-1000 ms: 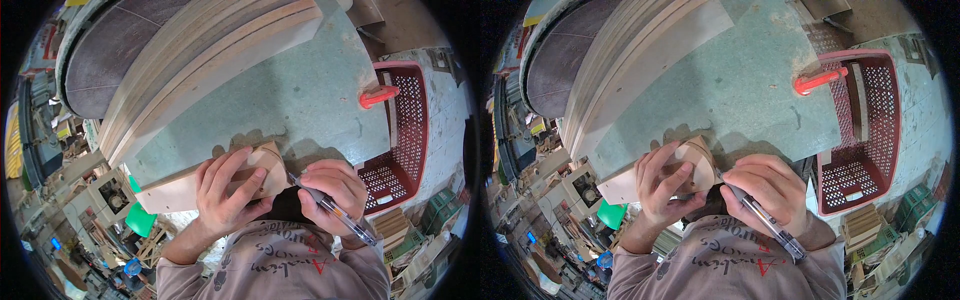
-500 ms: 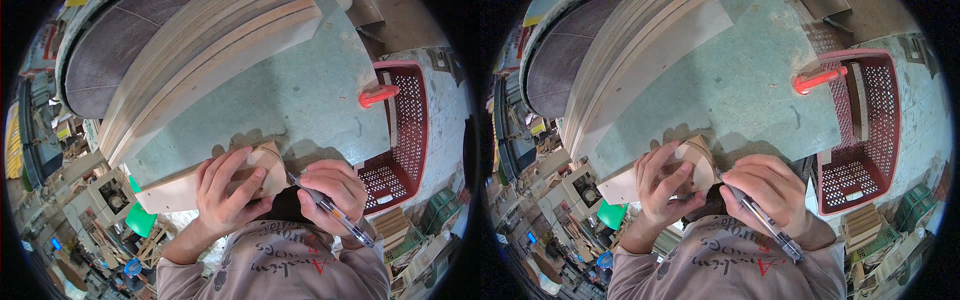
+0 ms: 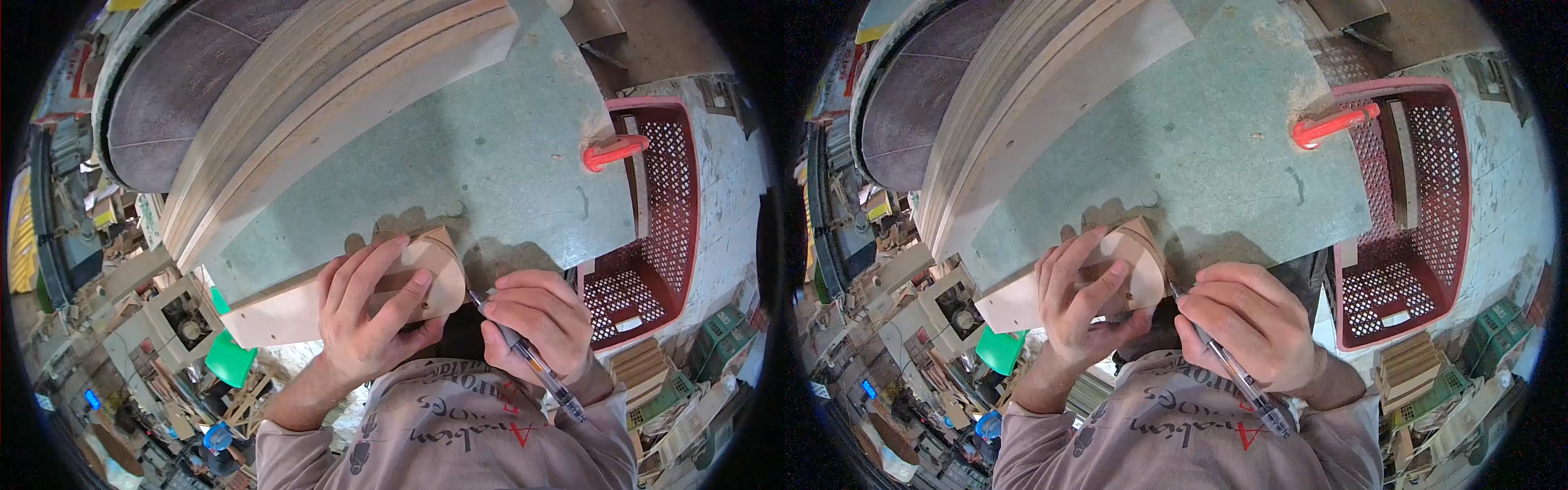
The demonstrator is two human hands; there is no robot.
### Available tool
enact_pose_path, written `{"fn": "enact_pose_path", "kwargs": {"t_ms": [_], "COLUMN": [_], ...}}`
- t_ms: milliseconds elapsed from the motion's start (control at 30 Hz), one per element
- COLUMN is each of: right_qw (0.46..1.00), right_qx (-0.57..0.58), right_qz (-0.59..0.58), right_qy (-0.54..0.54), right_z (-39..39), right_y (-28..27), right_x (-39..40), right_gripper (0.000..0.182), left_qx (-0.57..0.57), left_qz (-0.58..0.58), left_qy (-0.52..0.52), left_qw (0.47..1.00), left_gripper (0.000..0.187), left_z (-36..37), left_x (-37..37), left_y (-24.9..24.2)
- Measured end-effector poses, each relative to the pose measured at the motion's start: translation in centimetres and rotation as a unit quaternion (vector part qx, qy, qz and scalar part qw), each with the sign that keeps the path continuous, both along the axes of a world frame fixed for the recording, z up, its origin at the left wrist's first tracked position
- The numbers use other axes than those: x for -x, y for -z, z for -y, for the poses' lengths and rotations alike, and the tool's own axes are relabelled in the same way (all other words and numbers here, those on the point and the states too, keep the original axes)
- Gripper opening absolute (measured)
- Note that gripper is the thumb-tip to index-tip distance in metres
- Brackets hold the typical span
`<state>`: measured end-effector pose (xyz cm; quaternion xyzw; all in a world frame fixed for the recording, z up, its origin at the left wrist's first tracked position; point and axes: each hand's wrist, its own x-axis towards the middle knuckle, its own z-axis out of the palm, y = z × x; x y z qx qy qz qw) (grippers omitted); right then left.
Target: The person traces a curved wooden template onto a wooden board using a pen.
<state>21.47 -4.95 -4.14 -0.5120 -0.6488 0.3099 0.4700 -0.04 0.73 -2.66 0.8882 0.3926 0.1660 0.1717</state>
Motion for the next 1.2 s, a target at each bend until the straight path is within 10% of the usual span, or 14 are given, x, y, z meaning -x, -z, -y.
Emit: {"fn": "enact_pose_path", "kwargs": {"t_ms": [1200], "right_qw": [0.998], "right_qx": [0.021], "right_qz": [0.010], "right_qy": [-0.050], "right_z": [-0.42], "right_y": [-0.21], "right_x": [-0.38], "right_gripper": [0.030], "left_qx": [-0.003], "left_qz": [0.000], "left_qy": [0.004], "left_qw": [1.000], "left_gripper": [0.057], "left_z": [-0.02], "left_x": [-0.20], "left_y": [0.16]}}
